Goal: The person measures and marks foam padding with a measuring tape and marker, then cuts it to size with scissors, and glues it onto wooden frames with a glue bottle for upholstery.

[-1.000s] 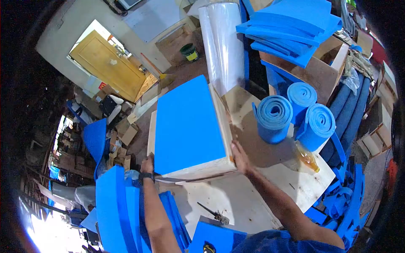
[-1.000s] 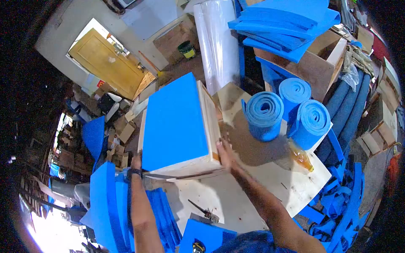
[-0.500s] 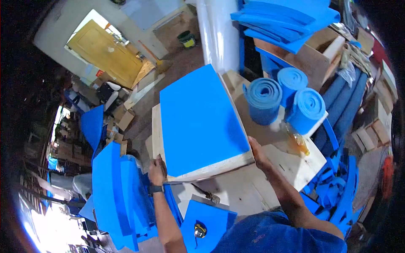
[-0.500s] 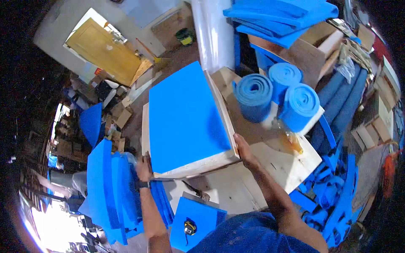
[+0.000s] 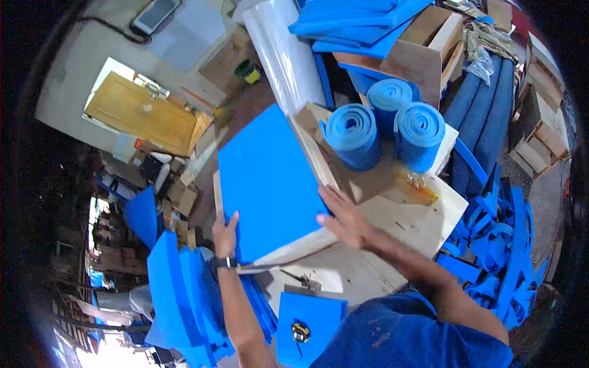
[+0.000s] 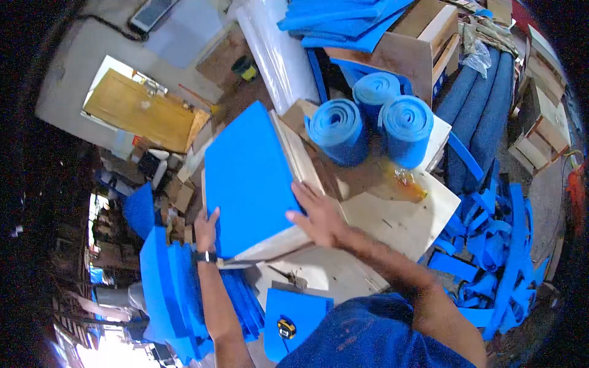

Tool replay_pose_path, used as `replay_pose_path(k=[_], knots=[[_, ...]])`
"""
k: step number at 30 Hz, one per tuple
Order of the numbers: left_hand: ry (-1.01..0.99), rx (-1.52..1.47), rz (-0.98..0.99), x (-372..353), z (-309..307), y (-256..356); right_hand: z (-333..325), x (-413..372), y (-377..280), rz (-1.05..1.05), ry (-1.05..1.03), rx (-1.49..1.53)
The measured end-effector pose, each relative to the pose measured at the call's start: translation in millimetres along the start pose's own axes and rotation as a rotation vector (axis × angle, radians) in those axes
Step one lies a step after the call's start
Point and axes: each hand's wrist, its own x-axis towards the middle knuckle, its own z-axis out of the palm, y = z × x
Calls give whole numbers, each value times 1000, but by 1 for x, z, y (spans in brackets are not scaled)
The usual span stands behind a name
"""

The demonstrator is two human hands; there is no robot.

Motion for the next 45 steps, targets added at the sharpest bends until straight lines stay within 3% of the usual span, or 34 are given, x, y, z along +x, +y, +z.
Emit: replay_pose_path(k=[6,9,12,16,25,34,40,45], knots=[[44,-270,-9,-20,-4,4,-19,-20,-31,-143,-7,29],[-95,-225,-52,-21,-5,3,-10,-23,-24,16,-50,15],[2,-33,-84,-19,2,-4,-8,-26,-18,-40,-38,26],[26,-228,-41,-19,4,-6,-12,-24,-21,-34,-51,37],[-119,-205,-97,-8,1,-3,-9,-20,-24,-32,-25,58],[-80,-93,-92,-15,0,-2,-10,-29,-22,-49,-5,67],[-136,-237,-109,-14,3,11,-10,-18,-15,-34,21,108],[-90,-175,-119,-8,4,-8,-14,-24,-13,-74,10,89]])
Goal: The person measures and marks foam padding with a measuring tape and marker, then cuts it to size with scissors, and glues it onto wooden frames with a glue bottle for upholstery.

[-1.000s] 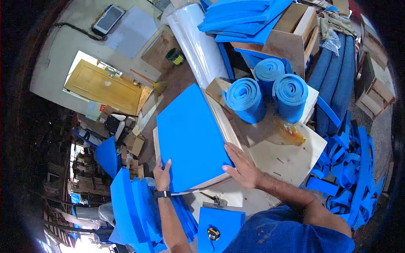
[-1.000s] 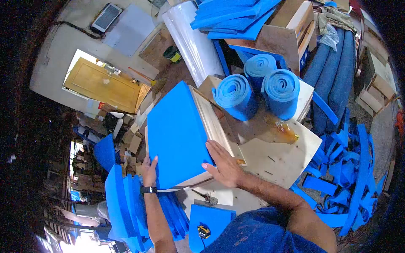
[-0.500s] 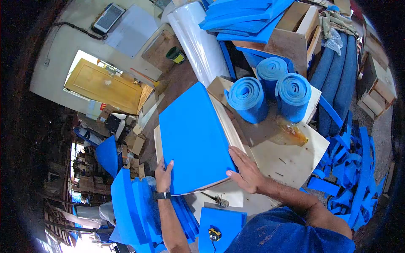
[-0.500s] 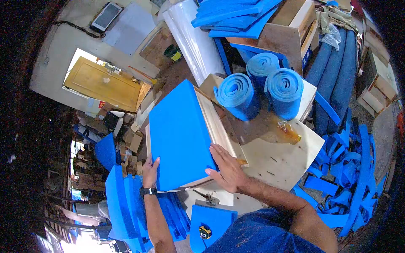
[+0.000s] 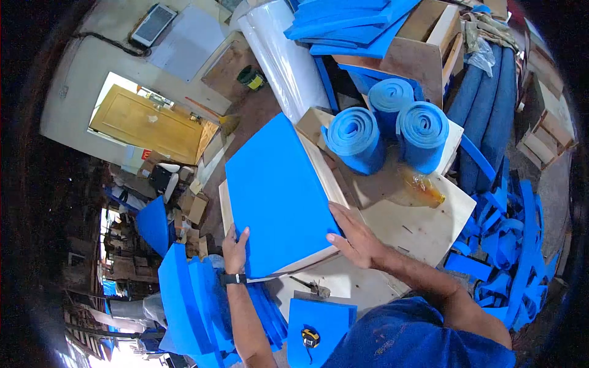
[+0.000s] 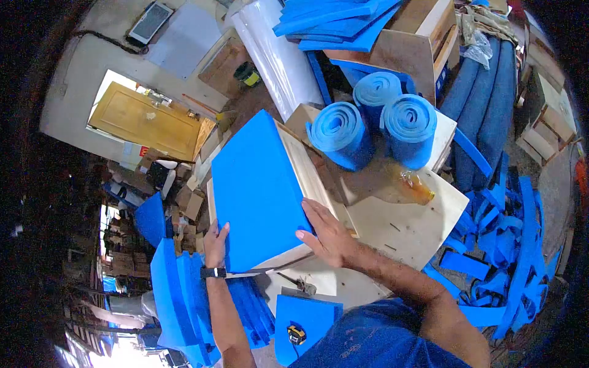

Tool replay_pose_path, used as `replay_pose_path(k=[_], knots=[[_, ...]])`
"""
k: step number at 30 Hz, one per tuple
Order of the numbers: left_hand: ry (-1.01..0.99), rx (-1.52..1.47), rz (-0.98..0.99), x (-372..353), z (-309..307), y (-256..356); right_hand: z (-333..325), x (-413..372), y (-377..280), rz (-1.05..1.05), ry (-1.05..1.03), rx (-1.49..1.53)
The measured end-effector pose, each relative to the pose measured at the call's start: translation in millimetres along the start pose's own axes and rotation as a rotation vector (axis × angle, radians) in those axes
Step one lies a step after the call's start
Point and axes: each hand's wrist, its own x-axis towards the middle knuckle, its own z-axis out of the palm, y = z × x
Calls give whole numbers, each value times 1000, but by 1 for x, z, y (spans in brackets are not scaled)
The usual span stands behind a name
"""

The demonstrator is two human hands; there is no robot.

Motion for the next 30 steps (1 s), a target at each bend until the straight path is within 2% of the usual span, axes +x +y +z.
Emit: replay_pose_path(k=[5,6,7,8,11,16,20,23,30], knots=[[-1,153,6,-16,3,27,-3,-11,5,32,-26,2],[-41,186,-15,-20,5,43,0,-9,11,111,-49,43],[28,297,9,-22,9,43,-4,-8,14,140,-17,215],[-28,90,2,-10,0,15,-10,-4,17,158,24,376],[47,29,-68,-10,0,10,-31,10,22,255,13,521],[21,52,-89,-30,-1,20,-35,30,3,333,-68,453],[45,61,-19,-34,3,24,-22,44,4,329,-83,398],[58,59,10,-28,-3,11,-24,45,7,387,-118,463],[50,66,2,-24,-6,24,-22,50,0,311,-83,356]])
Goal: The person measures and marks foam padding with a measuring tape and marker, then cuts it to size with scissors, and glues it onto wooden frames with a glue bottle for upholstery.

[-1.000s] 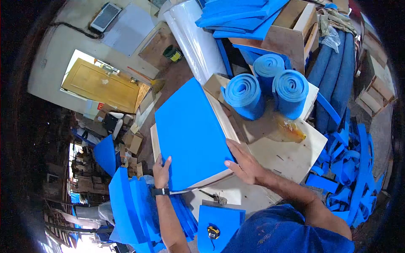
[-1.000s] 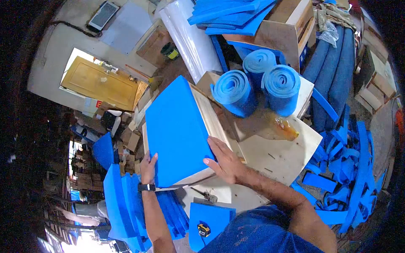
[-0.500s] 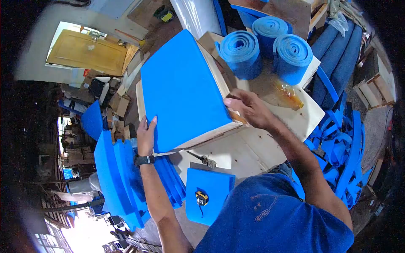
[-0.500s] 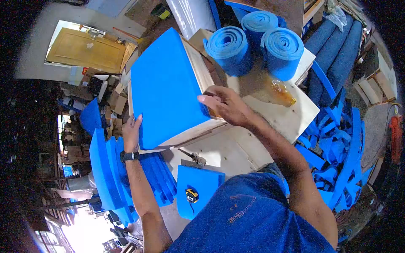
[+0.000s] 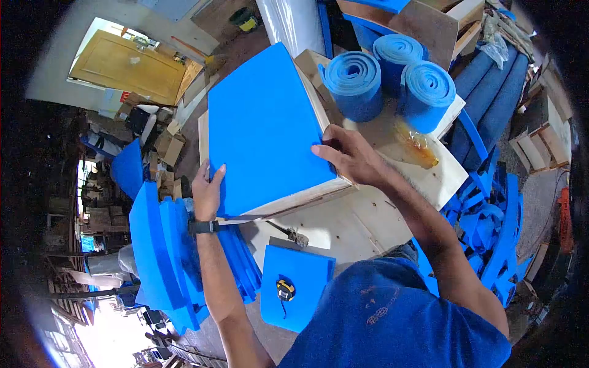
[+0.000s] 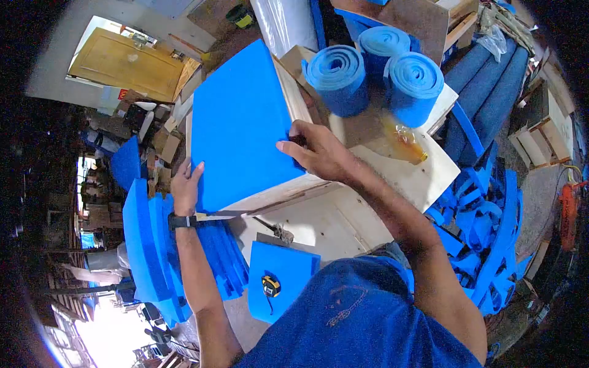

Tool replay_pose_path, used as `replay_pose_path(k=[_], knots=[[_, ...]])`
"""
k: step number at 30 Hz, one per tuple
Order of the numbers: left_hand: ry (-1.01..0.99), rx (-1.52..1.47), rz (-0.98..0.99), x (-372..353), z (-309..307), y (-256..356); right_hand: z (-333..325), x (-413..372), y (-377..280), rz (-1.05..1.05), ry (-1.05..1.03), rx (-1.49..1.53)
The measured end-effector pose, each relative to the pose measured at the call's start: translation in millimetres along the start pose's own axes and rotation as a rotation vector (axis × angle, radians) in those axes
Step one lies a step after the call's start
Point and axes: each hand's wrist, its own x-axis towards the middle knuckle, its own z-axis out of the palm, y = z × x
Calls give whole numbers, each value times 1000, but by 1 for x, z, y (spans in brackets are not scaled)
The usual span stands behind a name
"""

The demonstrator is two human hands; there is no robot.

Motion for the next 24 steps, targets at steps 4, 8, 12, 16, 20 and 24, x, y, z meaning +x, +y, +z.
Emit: replay_pose_path(k=[4,8,12,16,20,24], knots=[[-4,34,56,7,-3,-25,2,-5,1,26,10,-5],[33,157,102,8,5,-42,3,-9,10,42,8,20],[89,348,208,-7,10,-13,-2,-7,9,-12,1,-97],[161,461,369,-4,27,41,-3,-25,30,-70,97,123],[126,447,495,13,47,109,2,-42,105,-52,319,82],[-63,649,638,45,112,90,-5,-53,142,162,248,10]])
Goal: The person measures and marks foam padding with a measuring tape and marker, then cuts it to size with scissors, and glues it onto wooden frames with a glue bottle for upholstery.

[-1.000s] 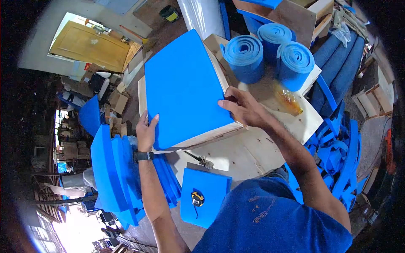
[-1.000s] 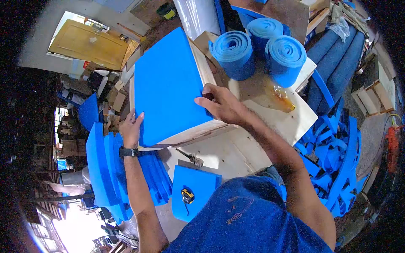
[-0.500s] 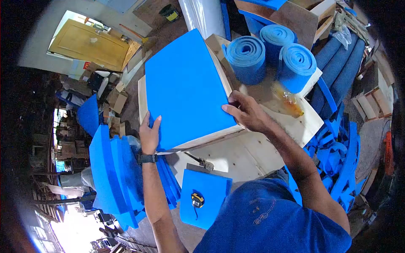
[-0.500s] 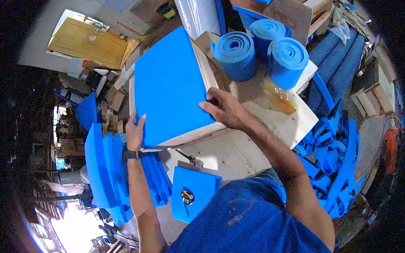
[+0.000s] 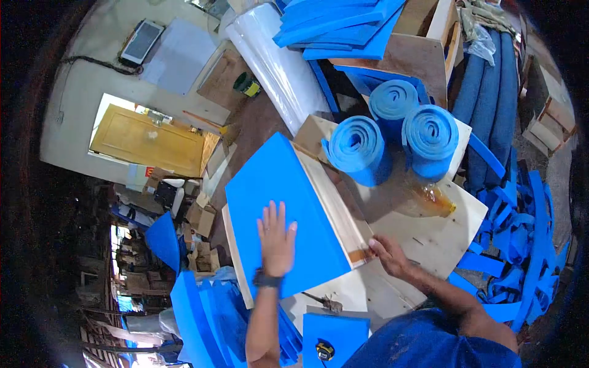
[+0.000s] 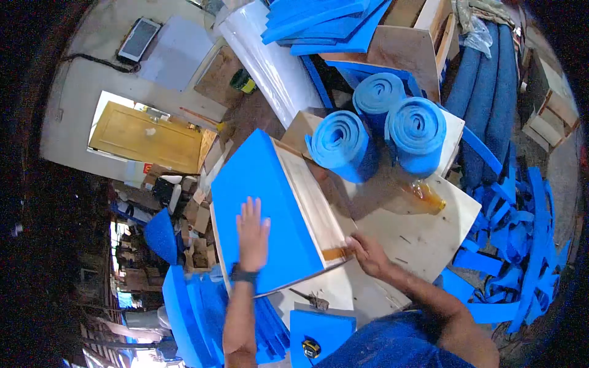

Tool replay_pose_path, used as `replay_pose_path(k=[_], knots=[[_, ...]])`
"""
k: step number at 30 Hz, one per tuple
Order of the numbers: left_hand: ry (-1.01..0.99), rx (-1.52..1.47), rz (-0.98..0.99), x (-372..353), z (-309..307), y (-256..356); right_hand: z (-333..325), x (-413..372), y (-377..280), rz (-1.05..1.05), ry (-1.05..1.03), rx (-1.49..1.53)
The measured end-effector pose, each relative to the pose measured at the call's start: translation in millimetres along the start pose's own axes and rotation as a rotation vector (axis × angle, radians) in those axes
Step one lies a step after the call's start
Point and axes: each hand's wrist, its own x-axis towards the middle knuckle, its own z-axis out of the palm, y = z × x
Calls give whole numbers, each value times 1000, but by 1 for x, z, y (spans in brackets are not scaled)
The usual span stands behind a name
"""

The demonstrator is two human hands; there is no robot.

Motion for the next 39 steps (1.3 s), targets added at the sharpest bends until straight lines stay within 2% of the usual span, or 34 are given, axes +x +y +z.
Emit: replay_pose_path(k=[1,4,7,8,10,14,17,18,21,26,29,32,36,39], knots=[[-139,191,32,-2,13,4,-1,0,0,21,-4,-16],[-156,157,17,4,5,9,-4,9,-10,51,-87,70],[-143,-117,-192,44,-5,-2,-9,28,-20,13,-113,62],[-17,-153,-219,62,5,-9,-7,34,-21,-7,-116,46],[114,-13,-63,111,23,-23,-3,41,-10,-35,-119,31],[76,-166,-98,206,75,-88,-13,43,-6,62,-151,80],[-305,-258,-273,244,60,-78,-20,41,30,34,-147,-9],[-296,-289,-219,250,59,-77,-24,41,35,53,-144,-6],[-324,-168,-251,249,50,-73,-32,38,42,112,-139,-3],[-272,-238,-213,243,62,-91,-36,44,45,151,-163,-58],[-256,-243,-223,238,67,-97,-35,48,37,179,-174,16],[-182,-264,-189,233,70,-88,-28,52,42,112,-156,-20],[-112,-353,-157,227,70,-77,-30,61,37,122,-178,-42],[-147,-357,-157,229,75,-89,-30,73,21,145,-177,-98]])
